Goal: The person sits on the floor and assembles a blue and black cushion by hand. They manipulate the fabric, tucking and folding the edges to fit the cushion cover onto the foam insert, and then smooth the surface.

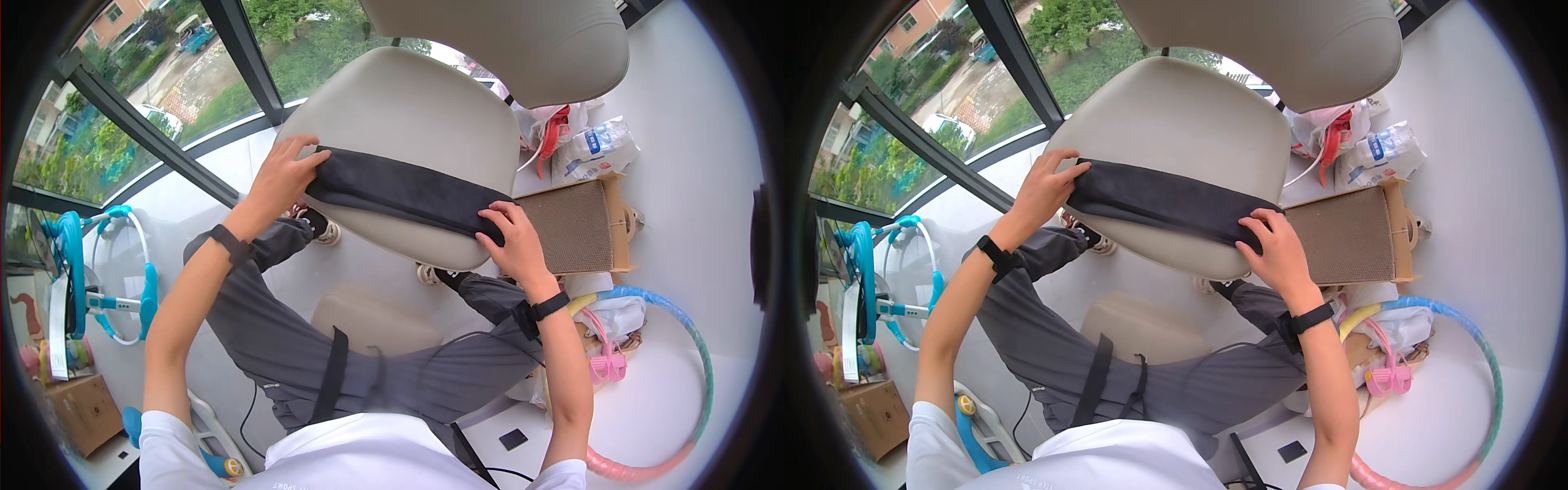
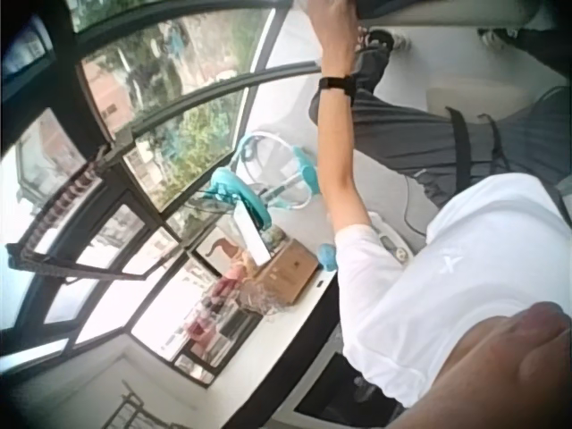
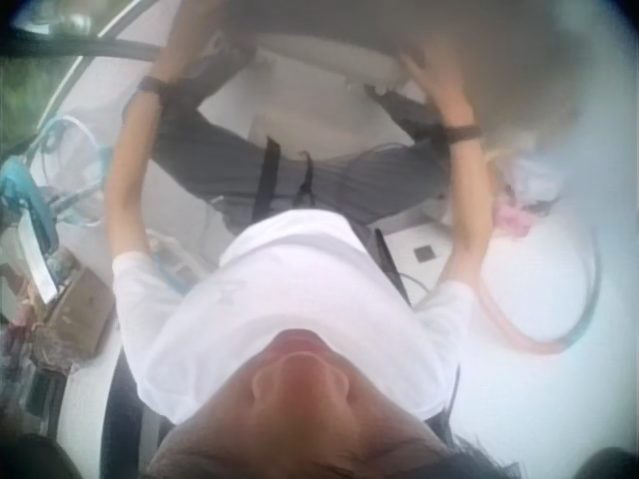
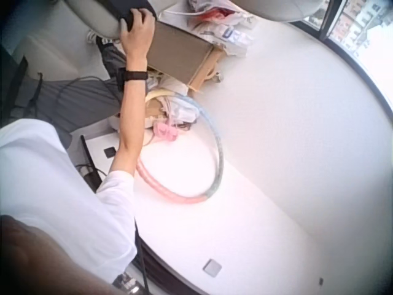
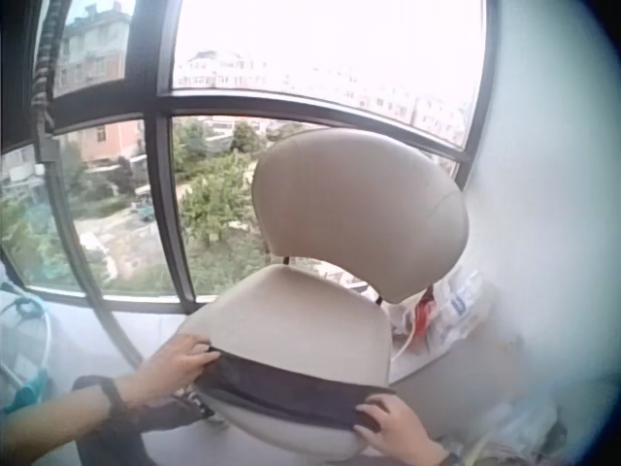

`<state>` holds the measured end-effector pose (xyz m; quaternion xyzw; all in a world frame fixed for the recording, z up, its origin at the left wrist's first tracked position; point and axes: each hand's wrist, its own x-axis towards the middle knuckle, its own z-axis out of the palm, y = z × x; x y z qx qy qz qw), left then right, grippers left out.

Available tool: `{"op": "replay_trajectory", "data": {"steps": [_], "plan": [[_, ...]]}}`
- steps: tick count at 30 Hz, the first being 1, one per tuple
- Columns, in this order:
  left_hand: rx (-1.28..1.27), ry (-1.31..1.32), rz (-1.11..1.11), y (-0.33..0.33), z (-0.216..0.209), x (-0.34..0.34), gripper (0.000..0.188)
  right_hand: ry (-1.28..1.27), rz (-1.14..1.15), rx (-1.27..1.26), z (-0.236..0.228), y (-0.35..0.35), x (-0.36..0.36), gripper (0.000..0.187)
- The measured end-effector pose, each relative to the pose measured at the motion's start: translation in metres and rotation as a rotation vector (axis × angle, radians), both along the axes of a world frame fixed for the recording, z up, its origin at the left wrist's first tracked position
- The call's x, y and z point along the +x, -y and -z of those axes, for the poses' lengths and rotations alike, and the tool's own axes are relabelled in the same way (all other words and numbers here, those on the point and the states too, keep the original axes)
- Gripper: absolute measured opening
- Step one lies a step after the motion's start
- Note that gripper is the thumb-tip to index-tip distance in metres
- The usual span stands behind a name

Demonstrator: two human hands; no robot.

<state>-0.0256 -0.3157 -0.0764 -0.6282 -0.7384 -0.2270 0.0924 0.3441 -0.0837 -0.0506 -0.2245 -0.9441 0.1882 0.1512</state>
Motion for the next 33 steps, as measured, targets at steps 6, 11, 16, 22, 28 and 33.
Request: {"op": "replay_trajectory", "data": {"steps": [6, 11, 16, 22, 28, 33], "plan": [[-0.291, 0.283, 0.134, -0.022, -0.013, -0.034, 0.028, 0.050, -0.087, 0.197, 0.005, -0.017, 0.003, 0.014], [-0.347, 0.527, 0.130, -0.035, -0.016, -0.052, 0.028, 0.065, 0.055, -0.111, -0.015, -0.019, -0.011, 0.016], [-0.379, 0.503, 0.054, -0.058, -0.014, -0.044, 0.032, 0.177, -0.102, 0.160, -0.012, -0.012, -0.001, 0.023], [-0.139, 0.804, 0.024, -0.053, 0.000, -0.045, 0.027, 0.042, -0.032, 0.077, -0.005, -0.031, -0.005, 0.011], [0.005, 0.802, 0.152, -0.024, 0.008, -0.040, 0.019, -0.132, 0.120, 0.035, -0.008, -0.029, -0.008, 0.010], [-0.153, 0.433, 0.167, -0.002, 0.000, -0.027, 0.021, -0.131, -0.047, 0.207, 0.001, -0.007, 0.002, 0.011]]}}
